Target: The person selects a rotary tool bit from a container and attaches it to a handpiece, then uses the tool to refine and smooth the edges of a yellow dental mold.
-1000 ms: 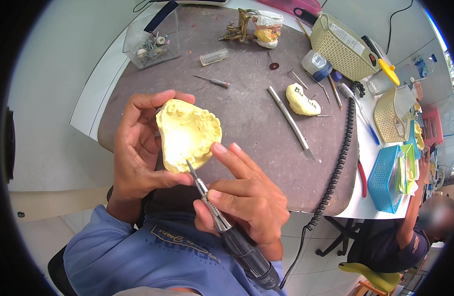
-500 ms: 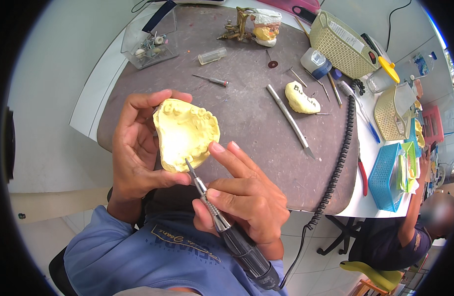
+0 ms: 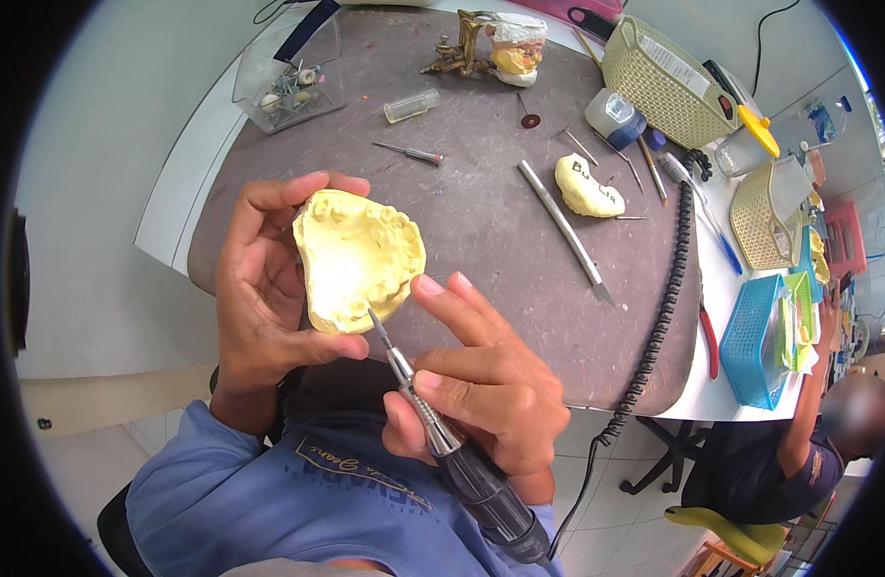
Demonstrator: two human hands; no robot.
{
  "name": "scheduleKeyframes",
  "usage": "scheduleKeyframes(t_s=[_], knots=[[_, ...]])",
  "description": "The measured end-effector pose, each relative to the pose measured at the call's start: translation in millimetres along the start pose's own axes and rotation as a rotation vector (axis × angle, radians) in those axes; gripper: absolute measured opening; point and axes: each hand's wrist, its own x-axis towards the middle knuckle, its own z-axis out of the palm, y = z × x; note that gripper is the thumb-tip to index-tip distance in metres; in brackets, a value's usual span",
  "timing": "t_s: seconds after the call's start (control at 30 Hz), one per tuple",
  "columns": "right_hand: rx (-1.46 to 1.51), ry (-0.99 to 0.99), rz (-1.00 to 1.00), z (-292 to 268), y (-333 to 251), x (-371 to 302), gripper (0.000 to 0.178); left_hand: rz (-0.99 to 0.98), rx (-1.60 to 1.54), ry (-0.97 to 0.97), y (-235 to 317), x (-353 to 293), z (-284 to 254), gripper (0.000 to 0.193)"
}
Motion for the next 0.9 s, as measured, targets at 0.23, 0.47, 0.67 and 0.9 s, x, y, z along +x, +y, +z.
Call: scheduleKeyframes(t_s=[0.23, 0.47, 0.67, 0.9], knots=[[-0.065, -0.058, -0.006, 0.2, -1.4, 4.8, 0.032, -0.034, -0.007, 0.055, 1.4, -0.4, 4.8, 0.108], [-0.089, -0.074, 0.002, 1.2, -2.2, 5.8, 0.031, -0.039, 0.007, 0.054, 1.4, -1.2, 4.0, 0.107], [-0.101, -0.064, 0.011, 0.5, -2.8, 4.8, 0.031, -0.034, -0.007, 0.053, 0.7, -0.6, 4.7, 0.107], [-0.09, -0.093, 0.004, -0.6, -2.4, 5.8, 0.03, -0.013, 0.015, 0.043, -0.6, -0.7, 3.3, 0.107]])
